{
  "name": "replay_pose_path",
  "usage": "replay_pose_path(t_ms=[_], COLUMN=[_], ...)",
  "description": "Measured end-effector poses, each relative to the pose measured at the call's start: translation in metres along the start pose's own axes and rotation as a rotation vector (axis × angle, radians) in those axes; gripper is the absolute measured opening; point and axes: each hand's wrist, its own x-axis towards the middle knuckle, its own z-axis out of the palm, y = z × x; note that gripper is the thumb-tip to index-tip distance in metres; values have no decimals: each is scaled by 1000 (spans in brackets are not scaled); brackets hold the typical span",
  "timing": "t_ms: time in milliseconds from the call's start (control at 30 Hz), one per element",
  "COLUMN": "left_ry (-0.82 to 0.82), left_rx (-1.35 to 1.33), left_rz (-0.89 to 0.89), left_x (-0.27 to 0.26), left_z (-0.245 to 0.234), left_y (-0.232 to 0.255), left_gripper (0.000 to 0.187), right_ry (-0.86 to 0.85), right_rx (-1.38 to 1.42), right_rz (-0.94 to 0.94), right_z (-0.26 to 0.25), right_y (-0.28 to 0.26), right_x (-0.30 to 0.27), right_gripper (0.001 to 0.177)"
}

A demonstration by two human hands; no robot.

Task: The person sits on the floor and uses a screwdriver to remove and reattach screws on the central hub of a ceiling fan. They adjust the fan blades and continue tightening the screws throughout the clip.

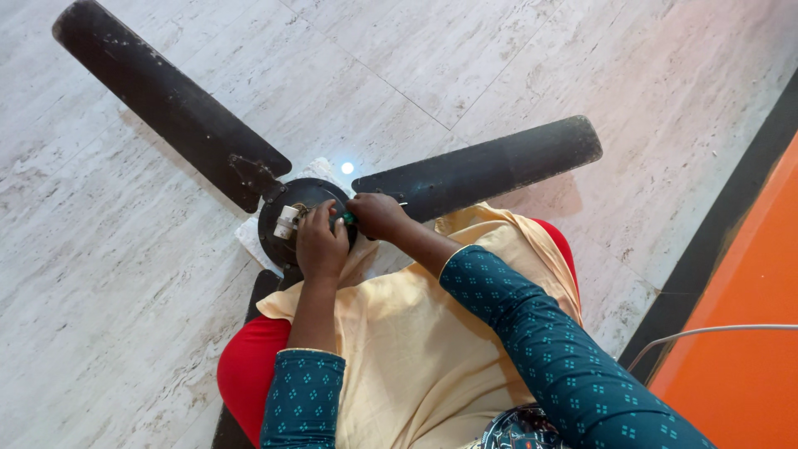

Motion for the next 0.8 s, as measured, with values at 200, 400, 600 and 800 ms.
replay_pose_path(t_ms=[200, 400, 600, 800], left_ry=[-26, 121, 310, 296], left_rx=[-146, -121, -89, 60], left_rz=[-59, 72, 45, -52], left_x=[2, 8, 11, 11], left_z=[-12, -28, -30, -13], left_y=[8, 11, -3, -19], left_gripper=[33, 24, 43, 59], right_ry=[-33, 10, 54, 82], right_rx=[30, -58, -96, -109], right_rz=[-19, -62, -54, -73], right_z=[-4, 6, 25, 31], right_y=[5, 3, -1, -1], right_x=[-2, 0, 2, -3], right_gripper=[16, 15, 11, 13])
